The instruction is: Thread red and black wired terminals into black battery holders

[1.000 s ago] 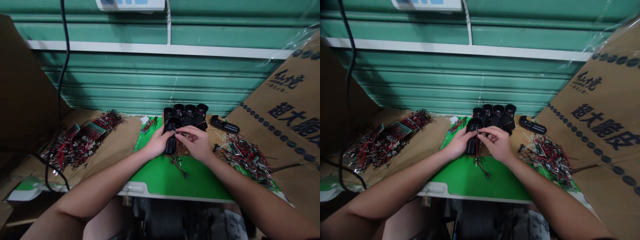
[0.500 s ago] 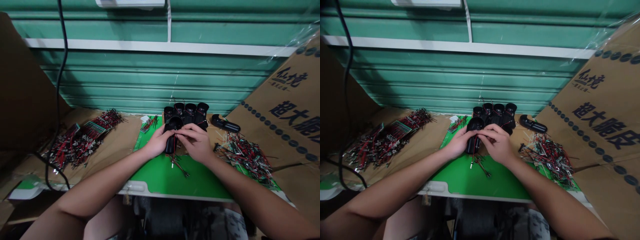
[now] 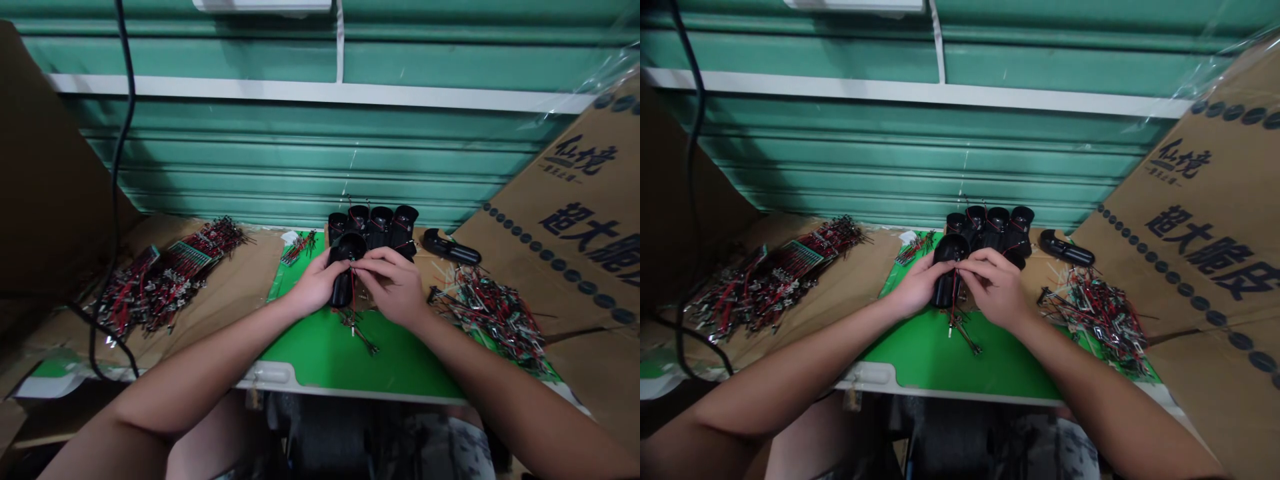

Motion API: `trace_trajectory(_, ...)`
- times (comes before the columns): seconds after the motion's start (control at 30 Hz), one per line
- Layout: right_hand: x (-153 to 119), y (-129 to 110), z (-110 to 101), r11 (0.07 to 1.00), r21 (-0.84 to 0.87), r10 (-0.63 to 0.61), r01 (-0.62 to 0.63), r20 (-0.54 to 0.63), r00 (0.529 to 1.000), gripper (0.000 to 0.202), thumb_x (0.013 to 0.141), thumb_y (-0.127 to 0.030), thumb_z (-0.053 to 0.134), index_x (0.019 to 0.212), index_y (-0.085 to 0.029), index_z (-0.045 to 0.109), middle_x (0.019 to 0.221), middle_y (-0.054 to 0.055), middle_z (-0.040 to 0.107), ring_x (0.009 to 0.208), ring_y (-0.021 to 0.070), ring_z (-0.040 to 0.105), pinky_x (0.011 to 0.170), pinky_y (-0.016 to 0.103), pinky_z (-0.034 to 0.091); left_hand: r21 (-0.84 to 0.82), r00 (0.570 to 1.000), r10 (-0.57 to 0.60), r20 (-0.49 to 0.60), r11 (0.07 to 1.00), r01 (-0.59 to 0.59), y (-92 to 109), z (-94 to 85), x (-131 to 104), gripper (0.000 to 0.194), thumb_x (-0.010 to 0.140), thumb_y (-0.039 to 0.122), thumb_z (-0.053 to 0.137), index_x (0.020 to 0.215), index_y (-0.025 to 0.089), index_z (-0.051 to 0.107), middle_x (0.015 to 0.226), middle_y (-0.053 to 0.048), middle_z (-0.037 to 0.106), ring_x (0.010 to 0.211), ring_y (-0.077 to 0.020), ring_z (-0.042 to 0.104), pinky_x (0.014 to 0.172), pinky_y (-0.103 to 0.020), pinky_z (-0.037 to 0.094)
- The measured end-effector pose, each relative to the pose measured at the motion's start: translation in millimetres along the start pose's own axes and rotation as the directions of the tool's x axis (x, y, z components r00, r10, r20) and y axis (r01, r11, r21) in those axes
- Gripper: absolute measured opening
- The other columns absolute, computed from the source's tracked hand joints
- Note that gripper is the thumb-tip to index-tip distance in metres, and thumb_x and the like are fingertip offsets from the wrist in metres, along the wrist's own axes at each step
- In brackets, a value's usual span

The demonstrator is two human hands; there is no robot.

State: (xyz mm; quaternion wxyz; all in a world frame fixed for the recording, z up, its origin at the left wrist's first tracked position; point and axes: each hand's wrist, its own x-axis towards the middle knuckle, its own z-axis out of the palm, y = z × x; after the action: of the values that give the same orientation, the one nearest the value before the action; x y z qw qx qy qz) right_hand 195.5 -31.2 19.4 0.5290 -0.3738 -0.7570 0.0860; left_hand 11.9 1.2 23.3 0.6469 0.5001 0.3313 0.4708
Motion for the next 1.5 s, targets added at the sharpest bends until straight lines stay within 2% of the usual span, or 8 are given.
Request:
trace_trajectory(0.47, 1.3, -1.4, -1.5, 0.993, -0.067, -0.097, 0.099, 0.023, 0.995, 0.023, 0.103, -0.016, 0.066, 0.117, -0.026, 0.082, 0.102, 0.007, 0.074, 0.09, 0.0184, 0.071, 0.08, 0.033, 0.061, -0.002, 1.0, -0.01, 0.014, 1.0, 0.01, 1.4, 0.8, -1.5, 0.027, 0.079, 0.037, 0.079, 0.093, 0.017, 0.068, 0.08, 0.0, 0.068, 0.074, -0.0158, 0.058, 0.077, -0.029, 0.048)
trace_trajectory(0.9, 2.9, -2.3, -2.9, 0.992, -0.073, -0.097, 0.098, 0.024, 0.995, 0.022, 0.104, -0.016, 0.065, 0.114, -0.026, 0.081, 0.103, 0.007, 0.074, 0.091, 0.0187, 0.071, 0.081, 0.034, 0.061, 0.007, 1.0, -0.023, -0.003, 1.0, 0.023, 2.6, 1.0, -2.3, 0.025, 0.079, 0.035, 0.078, 0.093, 0.018, 0.067, 0.081, 0.0, 0.067, 0.075, -0.0164, 0.058, 0.075, -0.029, 0.047)
trace_trajectory(1.0, 2.2, -3.7, -1.4, 0.999, -0.044, -0.019, 0.019, 0.018, 1.0, 0.016, 0.102, -0.019, 0.068, 0.11, -0.026, 0.08, 0.103, 0.006, 0.074, 0.08, 0.0165, 0.069, 0.07, 0.031, 0.059, 0.018, 1.0, -0.023, -0.011, 1.0, 0.023, 2.0, 0.2, -2.5, 0.025, 0.079, 0.036, 0.078, 0.094, 0.018, 0.067, 0.08, 0.001, 0.067, 0.075, -0.0164, 0.059, 0.075, -0.029, 0.048)
trace_trajectory(1.1, -0.3, -4.3, 2.1, 0.983, 0.068, 0.172, -0.172, 0.006, 0.985, 0.006, 0.097, -0.025, 0.075, 0.103, -0.023, 0.074, 0.1, 0.004, 0.071, 0.06, 0.0102, 0.058, 0.052, 0.026, 0.049, 0.033, 0.999, -0.026, -0.02, 0.999, 0.027, 0.1, -0.9, -1.9, 0.027, 0.078, 0.035, 0.078, 0.095, 0.018, 0.066, 0.078, 0.001, 0.066, 0.072, -0.0161, 0.06, 0.073, -0.029, 0.05)
trace_trajectory(1.2, -2.7, -2.7, 6.9, 0.888, 0.267, 0.385, -0.374, 0.011, 0.923, 0.023, 0.091, -0.032, 0.082, 0.095, -0.022, 0.062, 0.093, 0.001, 0.068, 0.055, 0.0078, 0.056, 0.048, 0.023, 0.044, 0.037, 0.999, -0.05, -0.015, 0.998, 0.05, -1.5, -1.2, -1.3, 0.029, 0.077, 0.036, 0.079, 0.097, 0.019, 0.066, 0.075, 0.002, 0.065, 0.067, -0.0157, 0.06, 0.068, -0.029, 0.051)
trace_trajectory(1.3, -2.6, -0.1, 10.2, 0.779, 0.393, 0.508, -0.489, 0.064, 0.859, 0.035, 0.086, -0.04, 0.086, 0.097, -0.022, 0.058, 0.094, 0.001, 0.068, 0.055, 0.0077, 0.059, 0.047, 0.022, 0.044, 0.028, 0.998, -0.055, -0.009, 0.998, 0.055, -1.9, -0.8, -1.1, 0.03, 0.078, 0.037, 0.079, 0.099, 0.019, 0.066, 0.076, 0.002, 0.067, 0.065, -0.0158, 0.06, 0.066, -0.03, 0.051)
trace_trajectory(1.4, 0.0, 0.5, 10.9, 0.712, 0.4, 0.578, -0.578, 0.134, 0.805, 0.04, 0.083, -0.047, 0.085, 0.102, -0.02, 0.064, 0.093, 0.002, 0.069, 0.05, 0.0082, 0.058, 0.043, 0.022, 0.043, 0.024, 0.999, -0.032, -0.011, 0.999, 0.032, -1.8, -0.3, -0.9, 0.03, 0.078, 0.036, 0.08, 0.1, 0.019, 0.068, 0.079, 0.001, 0.069, 0.068, -0.0159, 0.061, 0.069, -0.03, 0.052)
trace_trajectory(1.5, 2.5, -1.9, 10.4, 0.683, 0.365, 0.601, -0.632, 0.21, 0.771, 0.039, 0.082, -0.053, 0.083, 0.094, -0.019, 0.068, 0.077, 0.001, 0.068, 0.045, 0.0098, 0.054, 0.039, 0.023, 0.039, 0.022, 1.0, -0.031, -0.003, 0.999, 0.031, -2.2, -0.3, -0.8, 0.03, 0.078, 0.034, 0.079, 0.101, 0.019, 0.069, 0.079, 0.002, 0.068, 0.069, -0.0159, 0.061, 0.072, -0.03, 0.053)
